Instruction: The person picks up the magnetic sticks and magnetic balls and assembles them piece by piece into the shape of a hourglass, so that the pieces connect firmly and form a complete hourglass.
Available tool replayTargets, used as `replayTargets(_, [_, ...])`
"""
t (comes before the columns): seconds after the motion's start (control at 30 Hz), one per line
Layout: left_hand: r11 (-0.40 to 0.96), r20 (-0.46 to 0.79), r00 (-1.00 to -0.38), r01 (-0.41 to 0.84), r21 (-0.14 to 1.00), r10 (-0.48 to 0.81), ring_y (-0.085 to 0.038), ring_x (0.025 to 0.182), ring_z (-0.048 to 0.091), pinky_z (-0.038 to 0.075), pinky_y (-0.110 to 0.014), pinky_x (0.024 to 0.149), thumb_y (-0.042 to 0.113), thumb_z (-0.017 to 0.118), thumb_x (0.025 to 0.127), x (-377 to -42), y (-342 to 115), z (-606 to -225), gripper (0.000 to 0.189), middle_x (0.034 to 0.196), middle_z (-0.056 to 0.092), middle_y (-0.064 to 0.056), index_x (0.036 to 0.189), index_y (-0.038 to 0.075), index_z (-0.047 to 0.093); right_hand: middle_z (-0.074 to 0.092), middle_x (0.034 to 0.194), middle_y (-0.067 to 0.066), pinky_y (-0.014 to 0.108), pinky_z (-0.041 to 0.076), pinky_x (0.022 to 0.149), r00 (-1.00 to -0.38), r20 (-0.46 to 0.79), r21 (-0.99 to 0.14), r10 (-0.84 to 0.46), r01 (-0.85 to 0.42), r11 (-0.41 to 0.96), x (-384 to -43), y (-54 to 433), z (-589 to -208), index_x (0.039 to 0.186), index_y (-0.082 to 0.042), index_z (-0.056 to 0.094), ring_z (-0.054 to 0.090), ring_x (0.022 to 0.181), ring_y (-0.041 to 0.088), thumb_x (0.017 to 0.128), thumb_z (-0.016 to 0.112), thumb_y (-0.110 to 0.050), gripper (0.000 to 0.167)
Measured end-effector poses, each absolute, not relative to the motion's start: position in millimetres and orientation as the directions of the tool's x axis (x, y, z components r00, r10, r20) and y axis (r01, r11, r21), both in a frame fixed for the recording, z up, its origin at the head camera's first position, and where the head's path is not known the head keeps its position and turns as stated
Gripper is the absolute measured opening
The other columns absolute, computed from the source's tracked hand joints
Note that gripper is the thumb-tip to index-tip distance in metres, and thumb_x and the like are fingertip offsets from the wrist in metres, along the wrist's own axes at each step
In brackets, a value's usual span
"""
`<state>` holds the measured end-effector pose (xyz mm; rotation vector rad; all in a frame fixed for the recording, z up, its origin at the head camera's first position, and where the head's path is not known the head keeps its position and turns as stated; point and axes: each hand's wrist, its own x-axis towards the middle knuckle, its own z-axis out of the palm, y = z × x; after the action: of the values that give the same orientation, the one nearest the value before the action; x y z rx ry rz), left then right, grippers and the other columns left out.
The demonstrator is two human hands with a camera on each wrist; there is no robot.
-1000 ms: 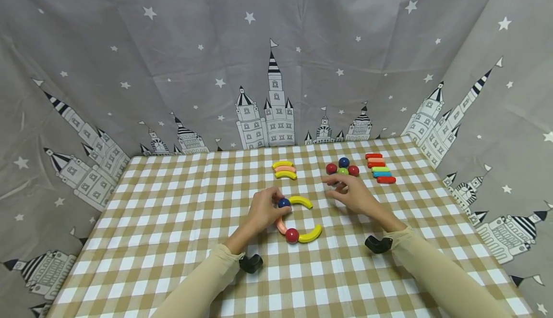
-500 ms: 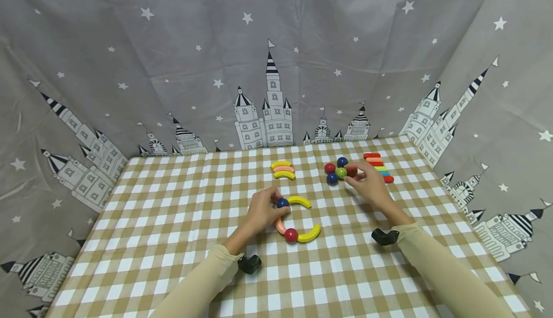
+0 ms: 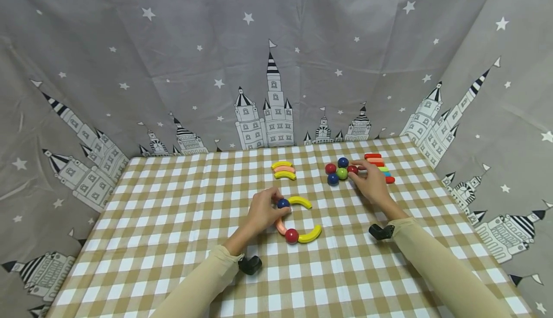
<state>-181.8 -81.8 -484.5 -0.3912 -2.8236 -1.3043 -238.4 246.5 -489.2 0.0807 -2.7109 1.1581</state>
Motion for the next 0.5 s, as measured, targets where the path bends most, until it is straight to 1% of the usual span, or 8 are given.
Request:
replayTargets(0.2, [0.633,0.100,-0.971,0.219,0.742,0.218,-0.020,0.082,0.056,0.046,-0.032,0.073,0.015,0.089,0.081,-181.3,-82.7,-484.3,0.027,0.091,0.067,-0.003,0.092,0.009,0.065,0.067,0.122,0.027,0.053,0.049,0.089,-0.982,0.177,-0.706,0.070,-0.078,0.704,-243.3,244.4,-492.8,0.131,-0.001,0.064,0.064,0.107,0.040,0.098,0.070,-0.016,0.036])
replayTargets(0.33, [0.625,0.105,-0.970,0.222,0.748,0.219,-0.020,0.084,0.058,0.047,-0.033,0.075,0.015,0.089,0.081,-181.3,-81.9,-484.1,0.026,0.092,0.069,-0.003,0.091,0.009,0.066,0.068,0.120,0.026,0.051,0.050,0.088,-0.984,0.140,-0.724,0.110,-0.026,0.690,-244.7,243.6,-492.0,0.128,-0.001,0.064,0.064,0.105,0.038,0.098,0.070,-0.016,0.034])
replayTargets(0.43, [0.616,0.115,-0.969,0.229,0.753,0.219,-0.021,0.086,0.061,0.048,-0.035,0.077,0.014,0.090,0.080,-181.6,-81.3,-484.4,0.026,0.092,0.070,-0.004,0.090,0.009,0.066,0.068,0.117,0.026,0.050,0.050,0.088,-0.984,0.128,-0.730,0.121,-0.011,0.683,-244.2,243.5,-490.4,0.124,-0.001,0.064,0.065,0.104,0.038,0.098,0.070,-0.016,0.031])
replayTargets(0.5, [0.611,0.119,-0.968,0.231,0.757,0.219,-0.021,0.087,0.062,0.049,-0.036,0.078,0.013,0.090,0.079,-181.8,-81.2,-484.7,0.025,0.092,0.071,-0.004,0.089,0.009,0.067,0.069,0.115,0.026,0.047,0.050,0.085,-0.984,0.130,-0.729,0.121,-0.012,0.684,-243.8,243.7,-489.7,0.122,-0.002,0.064,0.065,0.102,0.038,0.097,0.070,-0.015,0.029])
